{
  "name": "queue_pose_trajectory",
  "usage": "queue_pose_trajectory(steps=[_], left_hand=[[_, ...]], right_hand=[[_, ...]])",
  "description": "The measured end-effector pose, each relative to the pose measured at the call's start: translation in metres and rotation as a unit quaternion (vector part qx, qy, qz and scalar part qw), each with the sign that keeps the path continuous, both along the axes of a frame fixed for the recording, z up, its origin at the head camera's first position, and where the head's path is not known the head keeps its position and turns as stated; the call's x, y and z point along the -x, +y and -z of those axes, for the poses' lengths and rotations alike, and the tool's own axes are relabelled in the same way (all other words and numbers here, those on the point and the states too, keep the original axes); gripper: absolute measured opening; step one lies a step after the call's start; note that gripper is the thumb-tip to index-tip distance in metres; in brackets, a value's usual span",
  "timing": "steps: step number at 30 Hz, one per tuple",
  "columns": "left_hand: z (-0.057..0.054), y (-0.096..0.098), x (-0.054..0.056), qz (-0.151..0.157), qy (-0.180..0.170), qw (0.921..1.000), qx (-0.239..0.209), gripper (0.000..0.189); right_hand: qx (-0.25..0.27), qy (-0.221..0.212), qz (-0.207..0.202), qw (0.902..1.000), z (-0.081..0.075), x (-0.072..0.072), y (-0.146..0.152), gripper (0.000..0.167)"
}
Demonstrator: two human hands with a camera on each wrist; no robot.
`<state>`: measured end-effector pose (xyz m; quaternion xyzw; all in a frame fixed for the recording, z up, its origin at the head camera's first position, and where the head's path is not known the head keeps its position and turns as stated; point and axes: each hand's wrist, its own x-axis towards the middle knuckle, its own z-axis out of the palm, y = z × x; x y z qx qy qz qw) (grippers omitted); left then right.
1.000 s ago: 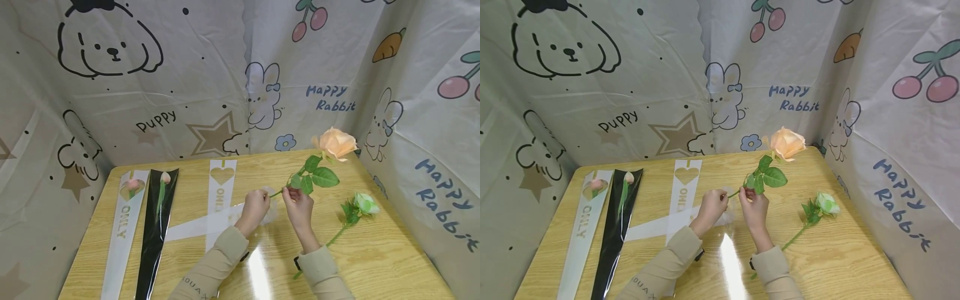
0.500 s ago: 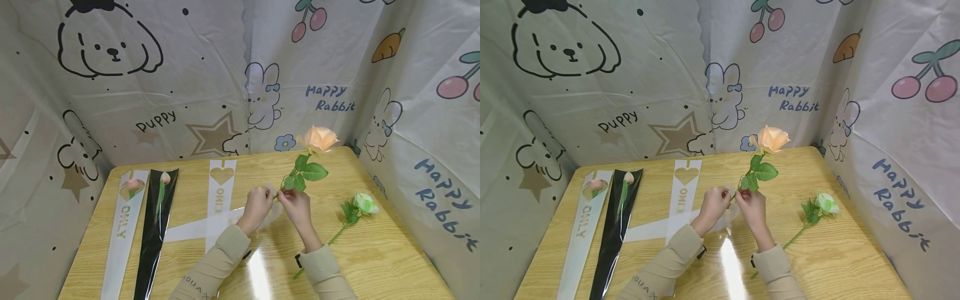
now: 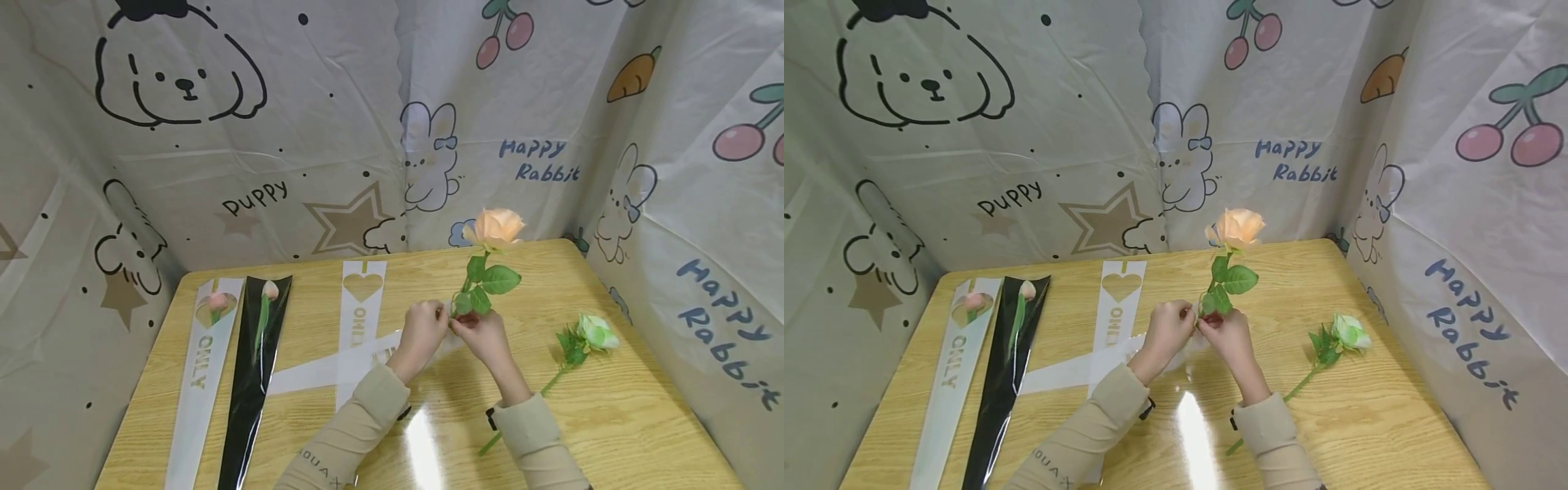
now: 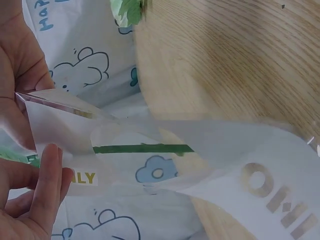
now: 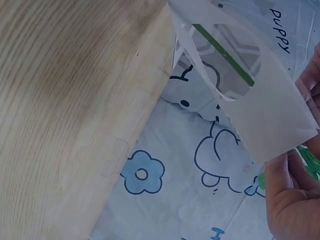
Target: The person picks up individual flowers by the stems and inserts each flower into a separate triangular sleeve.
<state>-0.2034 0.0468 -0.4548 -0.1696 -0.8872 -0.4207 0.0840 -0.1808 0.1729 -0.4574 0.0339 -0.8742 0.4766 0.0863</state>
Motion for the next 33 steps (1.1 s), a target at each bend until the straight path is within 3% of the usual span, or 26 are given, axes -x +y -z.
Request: queue_pose_trajectory(steps=[5, 10, 23, 33], left_hand=[[-0.0024, 0.0005, -0.0013, 0.006, 0.007, 0.9999, -0.005, 0.018], [-0.0032, 0.0002, -0.0031, 0.010, 0.022, 0.9997, 0.001, 0.018], [-0.0034, 0.0015, -0.0054, 0.008, 0.056, 0.9984, 0.001, 0.017], [-0.0036, 0.0022, -0.0088, 0.023, 0.072, 0.9971, 0.002, 0.015]], right_hand=[[-0.011, -0.006, 0.001, 0.9999, -0.0002, 0.0010, 0.0018, 0.028], [-0.004, -0.040, -0.002, 0.9992, -0.0015, 0.0038, 0.0058, 0.034], [0.001, -0.062, -0.026, 0.9977, -0.0019, 0.0060, 0.0072, 0.020], [-0.065, -0.054, -0.037, 0.9957, 0.0040, 0.0036, 0.0059, 0.012]])
